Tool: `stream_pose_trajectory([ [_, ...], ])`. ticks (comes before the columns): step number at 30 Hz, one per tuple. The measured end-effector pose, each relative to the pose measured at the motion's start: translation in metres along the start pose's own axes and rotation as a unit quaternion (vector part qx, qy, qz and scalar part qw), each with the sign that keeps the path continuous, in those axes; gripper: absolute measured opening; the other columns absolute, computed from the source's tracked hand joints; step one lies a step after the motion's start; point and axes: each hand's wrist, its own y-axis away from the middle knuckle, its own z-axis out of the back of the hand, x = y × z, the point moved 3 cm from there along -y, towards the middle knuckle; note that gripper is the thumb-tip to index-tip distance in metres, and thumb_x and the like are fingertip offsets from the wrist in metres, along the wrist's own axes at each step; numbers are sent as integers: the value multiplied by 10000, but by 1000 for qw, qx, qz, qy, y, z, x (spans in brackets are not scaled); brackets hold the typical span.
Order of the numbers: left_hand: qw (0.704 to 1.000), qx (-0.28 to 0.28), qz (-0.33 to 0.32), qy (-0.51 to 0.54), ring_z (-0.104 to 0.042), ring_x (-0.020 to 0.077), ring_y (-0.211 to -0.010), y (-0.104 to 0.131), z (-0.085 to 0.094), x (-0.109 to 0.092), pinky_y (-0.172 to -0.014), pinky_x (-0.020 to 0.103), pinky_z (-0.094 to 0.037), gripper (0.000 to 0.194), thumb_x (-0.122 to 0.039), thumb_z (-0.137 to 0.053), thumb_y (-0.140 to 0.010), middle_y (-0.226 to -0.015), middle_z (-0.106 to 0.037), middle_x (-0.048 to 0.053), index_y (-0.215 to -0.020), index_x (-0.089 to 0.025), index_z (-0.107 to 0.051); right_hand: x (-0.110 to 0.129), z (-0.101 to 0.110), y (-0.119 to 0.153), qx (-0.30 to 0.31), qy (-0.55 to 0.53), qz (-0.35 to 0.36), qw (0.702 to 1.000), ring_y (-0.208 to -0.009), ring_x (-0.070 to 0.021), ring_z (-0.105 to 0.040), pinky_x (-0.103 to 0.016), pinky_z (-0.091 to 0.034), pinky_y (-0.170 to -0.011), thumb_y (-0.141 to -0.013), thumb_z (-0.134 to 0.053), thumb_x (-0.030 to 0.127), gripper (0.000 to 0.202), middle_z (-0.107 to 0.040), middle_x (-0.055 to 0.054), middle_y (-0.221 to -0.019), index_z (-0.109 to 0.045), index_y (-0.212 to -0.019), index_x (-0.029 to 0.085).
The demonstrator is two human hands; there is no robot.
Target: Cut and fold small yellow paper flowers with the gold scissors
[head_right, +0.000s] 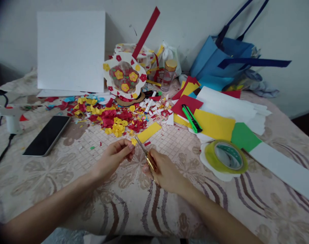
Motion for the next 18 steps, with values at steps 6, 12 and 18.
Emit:
stream_pose_trajectory([
  [6, 1000, -13, 2, 13, -483, 74, -536, -1, 2, -1, -534, 207, -389, 210, -321, -630, -778, -587, -549, -29, -720, -142, -538, 0, -1, -3, 20, 54, -25, 998, -529, -121, -364, -247, -245, -515, -860, -494, 408, 295, -405, 50, -596, -321, -710, 221],
  [12, 999, -1, 31, 38, -521, 92, -569, 1, 0, 5, -569, 226, -426, 204, -316, -650, -754, -609, -576, -15, -726, -144, -546, 0, -4, -3, 24, 51, -26, 998, -521, -119, -364, -246, -245, -516, -859, -477, 402, 283, -404, 50, -580, -329, -702, 219],
  [18, 999, 1, 31, 34, -590, 116, -658, 2, -1, 4, -689, 261, -461, 188, -300, -650, -764, -691, -636, 5, -757, -150, -537, -1, -6, -3, 29, 38, -37, 998, -511, -116, -359, -245, -238, -503, -854, -489, 460, 330, -406, 47, -572, -343, -689, 215],
])
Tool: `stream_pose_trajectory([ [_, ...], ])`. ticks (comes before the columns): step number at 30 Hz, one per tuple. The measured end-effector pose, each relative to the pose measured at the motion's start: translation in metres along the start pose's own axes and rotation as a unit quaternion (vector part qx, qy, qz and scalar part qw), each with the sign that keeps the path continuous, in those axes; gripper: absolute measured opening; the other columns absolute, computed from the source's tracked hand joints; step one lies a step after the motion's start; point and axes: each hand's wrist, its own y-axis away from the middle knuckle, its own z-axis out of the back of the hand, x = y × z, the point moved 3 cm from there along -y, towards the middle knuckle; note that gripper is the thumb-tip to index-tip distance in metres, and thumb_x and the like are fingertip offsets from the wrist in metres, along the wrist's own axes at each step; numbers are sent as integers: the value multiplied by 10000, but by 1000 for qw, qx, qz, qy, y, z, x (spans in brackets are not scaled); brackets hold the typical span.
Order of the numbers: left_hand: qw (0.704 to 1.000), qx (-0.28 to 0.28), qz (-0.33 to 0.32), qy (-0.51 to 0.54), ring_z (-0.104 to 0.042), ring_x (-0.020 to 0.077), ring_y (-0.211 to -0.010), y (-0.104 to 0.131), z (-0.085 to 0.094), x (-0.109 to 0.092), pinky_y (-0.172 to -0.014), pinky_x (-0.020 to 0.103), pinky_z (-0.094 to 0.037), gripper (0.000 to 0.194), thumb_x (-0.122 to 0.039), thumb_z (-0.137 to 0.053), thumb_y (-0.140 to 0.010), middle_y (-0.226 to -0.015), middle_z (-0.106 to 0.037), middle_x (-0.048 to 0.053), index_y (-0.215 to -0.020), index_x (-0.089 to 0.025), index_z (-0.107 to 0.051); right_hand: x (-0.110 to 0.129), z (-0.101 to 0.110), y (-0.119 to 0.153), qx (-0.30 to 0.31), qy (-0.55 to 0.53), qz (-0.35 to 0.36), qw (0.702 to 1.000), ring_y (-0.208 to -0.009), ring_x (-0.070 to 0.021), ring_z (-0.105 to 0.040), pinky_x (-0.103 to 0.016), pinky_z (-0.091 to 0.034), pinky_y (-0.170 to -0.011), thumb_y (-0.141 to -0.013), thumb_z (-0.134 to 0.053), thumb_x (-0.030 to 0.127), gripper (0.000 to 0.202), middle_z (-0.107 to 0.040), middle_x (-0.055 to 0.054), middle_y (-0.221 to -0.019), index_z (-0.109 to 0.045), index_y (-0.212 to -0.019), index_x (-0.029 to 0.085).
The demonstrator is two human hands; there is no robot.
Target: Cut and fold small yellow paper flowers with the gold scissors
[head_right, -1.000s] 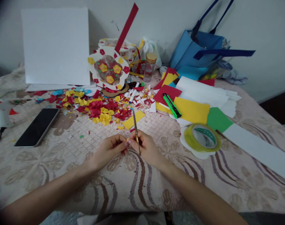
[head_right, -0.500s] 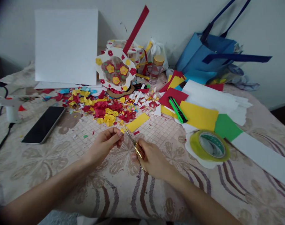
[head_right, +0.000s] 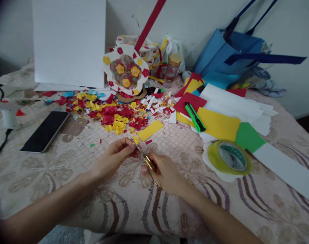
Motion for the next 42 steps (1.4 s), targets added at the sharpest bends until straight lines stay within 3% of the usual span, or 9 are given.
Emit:
stream_pose_trajectory([
  [19, 999, -9, 4, 48, -600, 113, -659, 0, -2, 5, -716, 274, -477, 193, -296, -665, -741, -687, -638, 2, -754, -153, -536, 1, -2, 0, -3, -23, -4, 1000, -523, -128, -371, -257, -257, -509, -870, -409, 529, 367, -412, 32, -579, -359, -689, 214],
  [28, 999, 0, 4, 52, -601, 104, -659, -3, 0, 6, -702, 253, -473, 168, -273, -647, -753, -688, -633, -10, -761, -155, -528, 0, 0, -1, 7, -17, -10, 1000, -533, -132, -407, -253, -273, -517, -895, -374, 490, 348, -439, 25, -583, -362, -685, 213],
  [42, 998, 64, 9, 26, -614, 114, -690, -4, 3, 2, -727, 266, -475, 188, -283, -657, -764, -733, -657, 13, -754, -150, -525, 1, 6, 4, 26, 3, -22, 999, -543, -136, -454, -244, -305, -522, -893, -394, 433, 302, -497, 8, -604, -387, -688, 211],
])
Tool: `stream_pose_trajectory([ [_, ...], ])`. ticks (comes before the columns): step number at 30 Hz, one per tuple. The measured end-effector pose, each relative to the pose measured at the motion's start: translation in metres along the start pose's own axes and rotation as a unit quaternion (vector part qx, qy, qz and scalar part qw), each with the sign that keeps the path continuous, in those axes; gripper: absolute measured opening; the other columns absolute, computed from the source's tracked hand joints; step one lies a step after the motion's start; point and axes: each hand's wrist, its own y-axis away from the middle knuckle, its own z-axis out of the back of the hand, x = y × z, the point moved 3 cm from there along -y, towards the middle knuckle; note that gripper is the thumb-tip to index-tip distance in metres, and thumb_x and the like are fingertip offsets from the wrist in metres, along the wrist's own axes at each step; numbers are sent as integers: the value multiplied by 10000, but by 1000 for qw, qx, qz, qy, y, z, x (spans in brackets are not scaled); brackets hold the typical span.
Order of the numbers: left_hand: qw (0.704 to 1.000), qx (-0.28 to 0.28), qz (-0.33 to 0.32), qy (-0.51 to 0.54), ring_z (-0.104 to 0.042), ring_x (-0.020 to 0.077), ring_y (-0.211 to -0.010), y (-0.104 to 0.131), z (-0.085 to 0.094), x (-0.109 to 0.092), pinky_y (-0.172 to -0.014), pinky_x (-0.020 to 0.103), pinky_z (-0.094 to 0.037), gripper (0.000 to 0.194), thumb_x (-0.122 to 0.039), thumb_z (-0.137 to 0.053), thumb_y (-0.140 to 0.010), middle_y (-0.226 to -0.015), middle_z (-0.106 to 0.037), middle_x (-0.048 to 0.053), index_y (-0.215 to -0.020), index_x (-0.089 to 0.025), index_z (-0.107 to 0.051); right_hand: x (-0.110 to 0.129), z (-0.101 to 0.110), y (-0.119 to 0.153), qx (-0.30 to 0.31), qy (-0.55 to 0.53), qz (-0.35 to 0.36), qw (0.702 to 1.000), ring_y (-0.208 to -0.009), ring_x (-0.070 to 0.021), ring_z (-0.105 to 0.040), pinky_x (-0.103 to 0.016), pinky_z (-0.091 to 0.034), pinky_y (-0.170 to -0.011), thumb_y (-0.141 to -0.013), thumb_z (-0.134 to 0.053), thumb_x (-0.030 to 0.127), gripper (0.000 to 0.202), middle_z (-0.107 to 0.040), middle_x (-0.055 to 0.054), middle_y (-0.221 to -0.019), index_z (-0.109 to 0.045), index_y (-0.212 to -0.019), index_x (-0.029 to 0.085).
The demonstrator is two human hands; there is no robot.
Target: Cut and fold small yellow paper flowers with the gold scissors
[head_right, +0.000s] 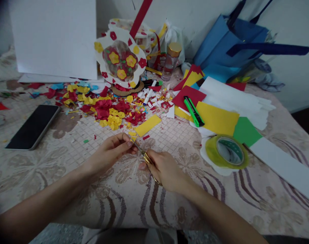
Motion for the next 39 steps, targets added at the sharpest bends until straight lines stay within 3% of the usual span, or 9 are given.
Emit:
stream_pose_trajectory([
  [14, 996, 72, 47, -27, -643, 98, -698, -4, 7, -10, -709, 224, -493, 165, -245, -683, -753, -758, -694, 25, -754, -128, -566, 3, 8, 2, 30, 18, -10, 999, -518, -118, -412, -237, -265, -506, -891, -378, 516, 394, -452, 24, -565, -451, -680, 191],
  [22, 992, 86, 79, -38, -658, 103, -739, -6, 10, -9, -719, 209, -507, 120, -209, -680, -761, -794, -708, 38, -766, -118, -602, -2, 8, 2, 33, 20, 17, 999, -513, -88, -337, -218, -239, -503, -891, -451, 450, 358, -381, 52, -554, -401, -655, 186],
  [30, 991, 88, 93, -36, -663, 102, -745, -6, 12, -9, -737, 210, -508, 113, -205, -687, -756, -815, -717, 44, -760, -119, -614, -6, 10, 0, 69, -70, 4, 995, -509, -88, -319, -217, -240, -479, -870, -451, 523, 414, -360, 53, -551, -381, -636, 189],
  [39, 989, 88, 116, -24, -669, 127, -767, -6, 11, -4, -769, 250, -510, 149, -240, -715, -723, -793, -721, 51, -742, -120, -629, -12, 12, 1, 116, -130, 42, 984, -512, -85, -269, -224, -202, -459, -839, -394, 646, 486, -312, 55, -579, -365, -668, 192],
])
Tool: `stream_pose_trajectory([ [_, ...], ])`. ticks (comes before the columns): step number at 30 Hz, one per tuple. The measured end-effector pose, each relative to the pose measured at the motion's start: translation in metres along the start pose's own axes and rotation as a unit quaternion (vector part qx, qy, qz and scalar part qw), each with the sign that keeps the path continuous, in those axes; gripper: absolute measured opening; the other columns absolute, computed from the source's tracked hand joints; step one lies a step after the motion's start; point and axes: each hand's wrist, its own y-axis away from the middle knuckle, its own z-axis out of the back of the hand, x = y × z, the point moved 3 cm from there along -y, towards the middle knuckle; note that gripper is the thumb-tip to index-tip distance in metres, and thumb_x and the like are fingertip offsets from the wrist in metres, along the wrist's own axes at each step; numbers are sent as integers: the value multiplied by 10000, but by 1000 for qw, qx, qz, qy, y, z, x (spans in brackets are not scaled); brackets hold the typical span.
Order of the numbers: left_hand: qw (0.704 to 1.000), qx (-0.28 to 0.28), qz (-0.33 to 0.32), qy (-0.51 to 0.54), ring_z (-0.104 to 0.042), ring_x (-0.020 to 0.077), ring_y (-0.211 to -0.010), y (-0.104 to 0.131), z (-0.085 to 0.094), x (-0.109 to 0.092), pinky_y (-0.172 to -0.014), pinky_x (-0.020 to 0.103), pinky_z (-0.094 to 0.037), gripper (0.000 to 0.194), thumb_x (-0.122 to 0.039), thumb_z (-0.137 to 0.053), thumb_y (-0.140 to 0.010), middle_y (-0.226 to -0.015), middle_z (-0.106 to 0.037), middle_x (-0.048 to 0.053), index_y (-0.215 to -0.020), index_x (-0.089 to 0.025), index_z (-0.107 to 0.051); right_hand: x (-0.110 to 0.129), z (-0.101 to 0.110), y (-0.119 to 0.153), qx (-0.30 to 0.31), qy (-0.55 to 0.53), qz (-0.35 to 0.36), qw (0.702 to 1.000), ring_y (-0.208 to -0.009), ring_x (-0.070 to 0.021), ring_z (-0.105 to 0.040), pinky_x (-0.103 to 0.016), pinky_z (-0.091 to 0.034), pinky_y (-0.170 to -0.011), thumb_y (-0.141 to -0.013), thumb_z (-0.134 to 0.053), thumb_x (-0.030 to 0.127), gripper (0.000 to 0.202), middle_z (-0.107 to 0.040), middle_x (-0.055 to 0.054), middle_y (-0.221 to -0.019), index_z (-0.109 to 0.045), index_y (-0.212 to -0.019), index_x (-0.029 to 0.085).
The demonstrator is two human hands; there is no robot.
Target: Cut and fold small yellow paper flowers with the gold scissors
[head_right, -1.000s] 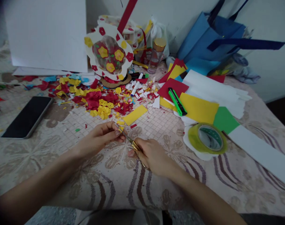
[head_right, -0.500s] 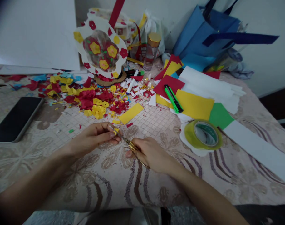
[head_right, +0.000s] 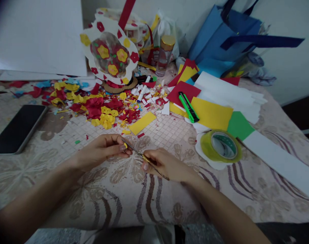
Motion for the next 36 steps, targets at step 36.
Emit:
stream_pose_trajectory([
  [36, 1000, -3, -4, 3, -648, 106, -758, 0, -2, -2, -728, 224, -505, 141, -218, -711, -721, -880, -697, 56, -698, -118, -613, 6, 7, -1, -71, 111, -59, 990, -496, -88, -340, -214, -248, -474, -880, -445, 452, 358, -374, 55, -516, -473, -656, 175],
])
